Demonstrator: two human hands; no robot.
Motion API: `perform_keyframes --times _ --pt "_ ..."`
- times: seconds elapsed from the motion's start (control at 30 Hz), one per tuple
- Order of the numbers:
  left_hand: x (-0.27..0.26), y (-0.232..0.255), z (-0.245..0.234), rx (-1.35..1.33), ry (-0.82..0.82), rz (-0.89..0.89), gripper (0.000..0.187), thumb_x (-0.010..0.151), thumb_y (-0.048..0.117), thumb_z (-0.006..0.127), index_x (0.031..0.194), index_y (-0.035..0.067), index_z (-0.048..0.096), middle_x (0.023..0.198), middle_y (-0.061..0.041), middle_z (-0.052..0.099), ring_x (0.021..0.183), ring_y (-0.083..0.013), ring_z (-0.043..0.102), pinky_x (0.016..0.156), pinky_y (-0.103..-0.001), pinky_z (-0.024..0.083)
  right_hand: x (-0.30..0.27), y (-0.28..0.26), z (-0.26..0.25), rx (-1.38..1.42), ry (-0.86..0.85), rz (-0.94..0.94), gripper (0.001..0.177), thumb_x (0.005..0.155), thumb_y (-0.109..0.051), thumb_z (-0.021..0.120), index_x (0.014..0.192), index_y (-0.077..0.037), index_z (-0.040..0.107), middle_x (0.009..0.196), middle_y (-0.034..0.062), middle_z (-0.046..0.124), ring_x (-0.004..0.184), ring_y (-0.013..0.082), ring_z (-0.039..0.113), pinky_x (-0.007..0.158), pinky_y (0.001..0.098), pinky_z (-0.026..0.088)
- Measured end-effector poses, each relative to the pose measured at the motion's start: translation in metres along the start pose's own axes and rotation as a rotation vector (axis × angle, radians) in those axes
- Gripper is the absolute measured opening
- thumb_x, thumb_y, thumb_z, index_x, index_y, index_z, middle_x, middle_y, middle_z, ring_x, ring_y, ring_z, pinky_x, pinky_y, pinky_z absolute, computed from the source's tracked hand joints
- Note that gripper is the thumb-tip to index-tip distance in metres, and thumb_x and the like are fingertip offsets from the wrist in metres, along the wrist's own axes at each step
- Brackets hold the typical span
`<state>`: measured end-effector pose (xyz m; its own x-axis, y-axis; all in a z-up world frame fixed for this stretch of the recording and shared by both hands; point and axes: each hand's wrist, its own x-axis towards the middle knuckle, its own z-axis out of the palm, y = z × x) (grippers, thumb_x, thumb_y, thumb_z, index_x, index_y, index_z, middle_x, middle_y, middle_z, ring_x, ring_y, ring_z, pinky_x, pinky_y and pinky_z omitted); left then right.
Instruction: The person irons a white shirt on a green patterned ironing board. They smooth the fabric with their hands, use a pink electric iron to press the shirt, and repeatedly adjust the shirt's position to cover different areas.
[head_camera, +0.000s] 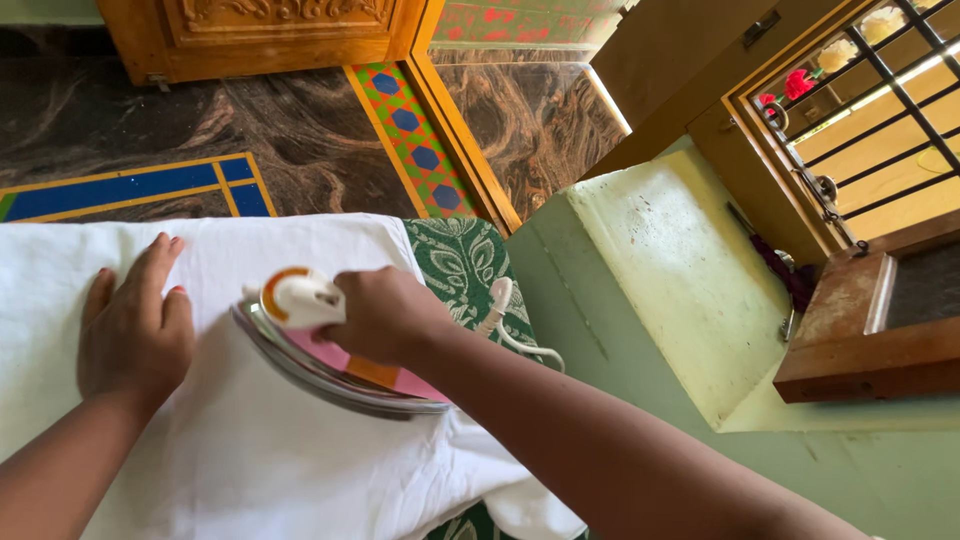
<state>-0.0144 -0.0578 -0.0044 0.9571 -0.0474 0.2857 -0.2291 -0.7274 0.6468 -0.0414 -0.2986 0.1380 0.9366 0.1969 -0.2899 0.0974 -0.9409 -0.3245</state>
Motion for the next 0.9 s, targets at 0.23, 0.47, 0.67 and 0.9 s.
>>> perform_keyframes --times 0.23,0.47,0.67,0.9 --pt "-0.003 0.0 0.002 0.101 0.0 0.004 0.063 0.096 0.015 0.039 0.159 0.009 0.038 0.159 -0.003 0.049 0.146 -0.018 0.041 0.126 -0.043 0.02 0.065 0.016 -0.027 0.135 0.108 0.245 0.056 0.072 -0.045 0.083 0.119 -0.016 0.073 0.094 0.015 0.077 0.085 0.0277 0.078 0.078 0.0424 0.061" --pt "-0.002 -0.006 0.009 0.228 0.009 0.005 0.06 0.096 0.019 0.043 0.155 0.012 0.045 0.156 -0.008 0.05 0.146 -0.0179 0.041 0.126 -0.043 0.021 0.129 0.058 -0.054 0.05 0.187 0.128 0.057 0.073 -0.043 0.089 0.112 -0.005 0.075 0.088 0.0155 0.076 0.076 0.0269 0.073 0.069 0.0406 0.058" --pt "-0.001 -0.005 0.009 0.314 0.0 0.068 0.054 0.094 0.02 0.044 0.146 0.019 0.054 0.158 -0.002 0.05 0.15 -0.0172 0.039 0.126 -0.044 0.021 0.139 0.071 -0.066 0.271 -0.054 0.127 0.054 0.077 -0.029 0.088 0.119 -0.001 0.069 0.062 0.0132 0.062 0.041 0.0225 0.058 0.04 0.04 0.05" --pt "0.001 -0.014 0.016 0.355 0.02 0.124 0.057 0.092 0.019 0.043 0.148 0.02 0.054 0.161 -0.003 0.046 0.15 -0.0188 0.038 0.126 -0.046 0.021 0.077 0.075 -0.036 0.076 -0.169 -0.13 0.058 0.073 -0.029 0.089 0.121 -0.003 0.07 0.087 0.0156 0.075 0.072 0.0269 0.073 0.064 0.0432 0.06"
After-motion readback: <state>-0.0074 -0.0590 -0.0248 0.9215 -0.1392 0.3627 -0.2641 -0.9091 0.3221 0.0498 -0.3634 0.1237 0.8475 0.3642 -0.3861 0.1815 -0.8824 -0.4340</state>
